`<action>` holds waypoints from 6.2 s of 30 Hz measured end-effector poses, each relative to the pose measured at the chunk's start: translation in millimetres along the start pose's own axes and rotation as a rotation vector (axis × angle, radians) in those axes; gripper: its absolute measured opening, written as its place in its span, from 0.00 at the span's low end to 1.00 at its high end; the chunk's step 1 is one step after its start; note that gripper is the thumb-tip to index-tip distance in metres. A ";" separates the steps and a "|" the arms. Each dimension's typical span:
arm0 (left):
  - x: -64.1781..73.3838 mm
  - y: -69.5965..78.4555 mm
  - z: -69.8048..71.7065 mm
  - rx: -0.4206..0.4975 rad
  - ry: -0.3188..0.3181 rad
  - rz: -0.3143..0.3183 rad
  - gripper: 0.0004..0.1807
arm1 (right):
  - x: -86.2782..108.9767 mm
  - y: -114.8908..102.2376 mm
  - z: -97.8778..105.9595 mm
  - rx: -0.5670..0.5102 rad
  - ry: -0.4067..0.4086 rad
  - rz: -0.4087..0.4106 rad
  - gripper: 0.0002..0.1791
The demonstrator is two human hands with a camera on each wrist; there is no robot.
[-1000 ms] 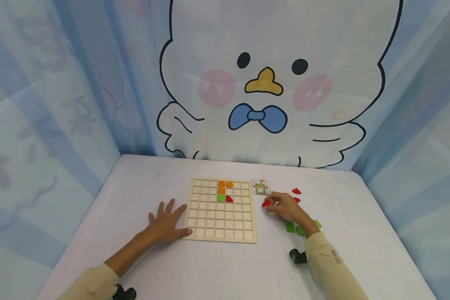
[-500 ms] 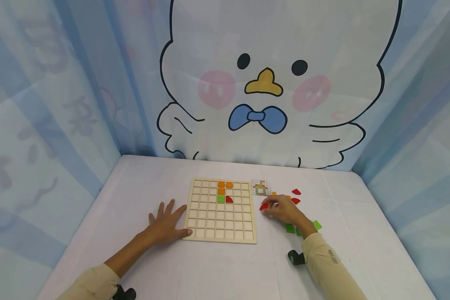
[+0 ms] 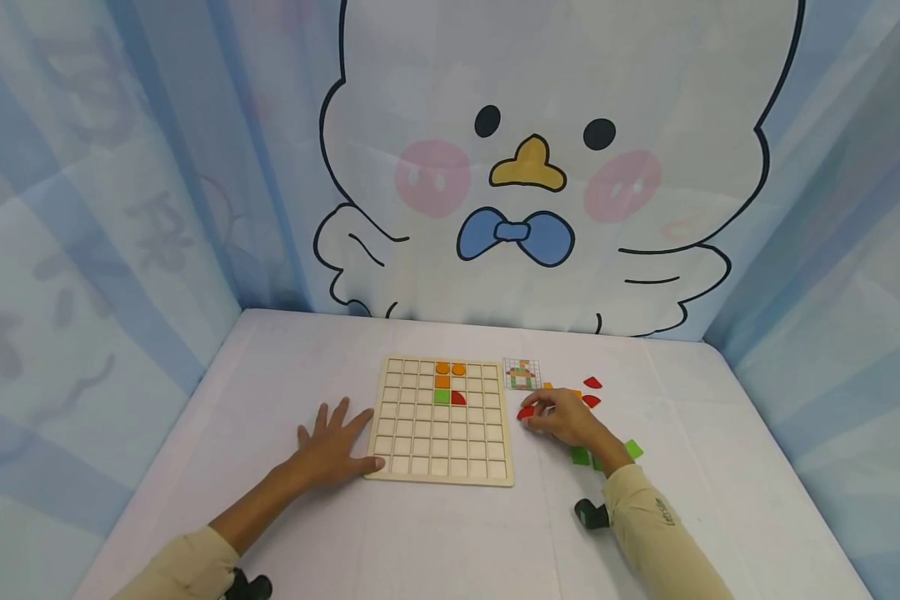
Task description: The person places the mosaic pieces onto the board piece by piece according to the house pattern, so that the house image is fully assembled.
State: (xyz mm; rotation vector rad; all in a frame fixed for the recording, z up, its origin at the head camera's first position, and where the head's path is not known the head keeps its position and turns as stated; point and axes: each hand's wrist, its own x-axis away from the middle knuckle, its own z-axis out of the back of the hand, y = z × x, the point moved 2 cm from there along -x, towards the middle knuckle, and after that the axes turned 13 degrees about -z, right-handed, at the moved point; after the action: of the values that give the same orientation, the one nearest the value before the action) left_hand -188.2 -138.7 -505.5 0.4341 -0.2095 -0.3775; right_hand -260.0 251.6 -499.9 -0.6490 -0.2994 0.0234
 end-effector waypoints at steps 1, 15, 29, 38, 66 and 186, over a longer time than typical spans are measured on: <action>-0.2 -0.5 -0.2 0.001 0.000 0.000 0.50 | -0.5 -0.6 -0.1 -0.003 -0.001 -0.006 0.12; -0.7 -1.0 -1.5 0.009 0.011 -0.002 0.49 | -8.1 -8.3 -2.7 -0.109 -0.050 0.009 0.15; -1.1 -1.0 -0.1 0.016 -0.002 0.003 0.50 | -12.2 -29.4 -7.8 -0.149 -0.054 0.061 0.14; -0.5 -0.7 0.4 0.019 -0.009 0.013 0.50 | -15.7 -38.7 -12.9 -0.153 -0.078 0.029 0.15; -0.3 -1.4 -1.1 0.024 -0.009 0.025 0.50 | -28.6 -76.4 -41.7 -0.180 -0.162 0.184 0.15; 3.3 3.5 0.8 0.024 -0.001 0.015 0.49 | 13.3 -28.2 33.4 -0.045 0.017 -0.028 0.20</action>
State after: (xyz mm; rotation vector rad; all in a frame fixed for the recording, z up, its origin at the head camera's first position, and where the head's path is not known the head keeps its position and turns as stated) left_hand -184.3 -137.4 -502.8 0.4554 -0.2183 -0.3613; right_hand -258.7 250.4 -454.2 -0.6890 -0.2932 -0.0152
